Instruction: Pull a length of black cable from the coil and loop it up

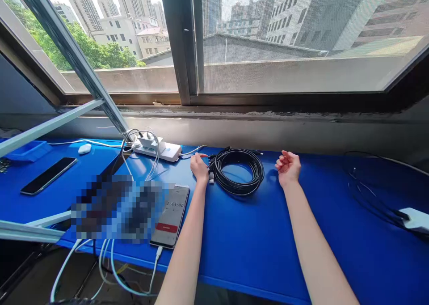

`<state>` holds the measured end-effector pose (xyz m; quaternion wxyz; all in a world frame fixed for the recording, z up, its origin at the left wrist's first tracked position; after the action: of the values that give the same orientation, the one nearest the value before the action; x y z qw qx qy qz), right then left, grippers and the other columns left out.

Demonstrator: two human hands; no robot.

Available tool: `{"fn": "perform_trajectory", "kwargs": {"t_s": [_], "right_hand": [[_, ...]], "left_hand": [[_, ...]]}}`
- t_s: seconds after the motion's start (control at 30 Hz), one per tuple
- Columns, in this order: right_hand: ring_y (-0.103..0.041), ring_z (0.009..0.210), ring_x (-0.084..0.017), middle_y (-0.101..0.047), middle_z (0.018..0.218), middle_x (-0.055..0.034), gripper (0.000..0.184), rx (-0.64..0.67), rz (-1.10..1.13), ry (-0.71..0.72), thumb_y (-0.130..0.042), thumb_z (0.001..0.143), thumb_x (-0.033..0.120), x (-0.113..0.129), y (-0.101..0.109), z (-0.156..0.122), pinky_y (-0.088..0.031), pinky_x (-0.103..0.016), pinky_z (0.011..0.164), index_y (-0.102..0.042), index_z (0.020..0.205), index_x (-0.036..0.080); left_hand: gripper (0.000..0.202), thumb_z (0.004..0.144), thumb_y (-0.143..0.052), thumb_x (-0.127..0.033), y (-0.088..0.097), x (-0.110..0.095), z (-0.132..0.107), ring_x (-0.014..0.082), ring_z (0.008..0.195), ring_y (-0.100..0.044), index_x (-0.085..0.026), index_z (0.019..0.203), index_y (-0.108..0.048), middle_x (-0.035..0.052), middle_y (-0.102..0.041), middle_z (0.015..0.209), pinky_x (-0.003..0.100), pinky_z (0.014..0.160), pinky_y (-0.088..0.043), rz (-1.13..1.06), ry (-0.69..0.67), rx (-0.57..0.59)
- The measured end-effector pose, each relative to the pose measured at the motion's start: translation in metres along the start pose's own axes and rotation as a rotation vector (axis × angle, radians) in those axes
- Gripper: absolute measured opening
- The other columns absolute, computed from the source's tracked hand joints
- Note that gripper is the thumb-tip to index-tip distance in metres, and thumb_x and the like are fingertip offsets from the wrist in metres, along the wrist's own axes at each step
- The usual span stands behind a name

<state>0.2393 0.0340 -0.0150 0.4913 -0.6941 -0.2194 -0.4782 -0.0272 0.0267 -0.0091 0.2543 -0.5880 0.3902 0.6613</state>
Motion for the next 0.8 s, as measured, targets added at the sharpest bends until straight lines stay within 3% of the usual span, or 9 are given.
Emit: {"fn": "perform_trajectory", "kwargs": {"t_s": [0.13,0.27,0.43,0.63,0.8], "right_hand": [[-0.041,0.045,-0.003,-0.048,0.063,0.0048,0.025,-0.086,0.046,-0.066,-0.049,0.091,0.035,0.004,-0.003,-0.005,-0.036,-0.015,0.040,-0.055,0.083,0.012],[-0.038,0.043,-0.003,-0.045,0.061,0.0059,0.025,-0.118,0.079,-0.095,-0.048,0.092,0.035,0.012,-0.002,-0.008,-0.034,-0.015,0.039,-0.054,0.082,0.012],[-0.033,0.041,-0.002,-0.041,0.057,0.0073,0.027,-0.130,0.077,-0.113,-0.046,0.092,0.034,0.015,-0.005,-0.012,-0.031,-0.015,0.037,-0.051,0.077,0.013],[-0.033,0.040,-0.003,-0.039,0.053,0.0076,0.028,-0.113,0.036,-0.108,-0.047,0.091,0.033,0.013,-0.012,-0.016,-0.030,-0.016,0.037,-0.050,0.072,0.014],[-0.032,0.036,-0.004,-0.037,0.047,0.0078,0.022,-0.077,0.008,-0.083,-0.051,0.081,0.032,0.013,-0.014,-0.015,-0.030,-0.016,0.034,-0.048,0.064,0.018]], "left_hand": [[0.026,0.089,-0.049,-0.036,0.000,-0.004,-0.002,0.0141,0.083,-0.058,-0.015,0.102,-0.057,0.0057,-0.060,0.099,0.033,0.074,-0.051,-0.003,-0.024,-0.004],[0.023,0.090,-0.047,-0.033,0.001,-0.005,-0.003,0.0130,0.080,-0.058,-0.015,0.095,-0.061,0.0046,-0.061,0.095,0.032,0.076,-0.049,-0.003,-0.058,-0.021],[0.030,0.089,-0.041,-0.026,0.002,-0.007,-0.005,0.0137,0.073,-0.059,-0.021,0.082,-0.069,0.0020,-0.061,0.086,0.027,0.074,-0.045,0.022,-0.080,-0.035],[0.041,0.091,-0.033,-0.028,0.002,-0.013,-0.012,0.0164,0.078,-0.059,-0.021,0.074,-0.070,0.0043,-0.061,0.087,0.027,0.074,-0.042,0.079,-0.078,-0.038],[0.043,0.089,-0.031,-0.023,-0.001,-0.014,-0.015,0.0176,0.077,-0.058,-0.022,0.069,-0.069,0.0039,-0.064,0.088,0.027,0.069,-0.042,0.128,-0.057,-0.020]]}}
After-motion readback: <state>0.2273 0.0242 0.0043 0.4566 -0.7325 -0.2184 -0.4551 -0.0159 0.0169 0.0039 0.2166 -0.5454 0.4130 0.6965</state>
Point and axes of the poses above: each hand's wrist, its own z-axis towards the middle knuckle, its own y-axis out of the back of the hand, x = y × z, the point moved 2 cm from there along z, towards the middle knuckle
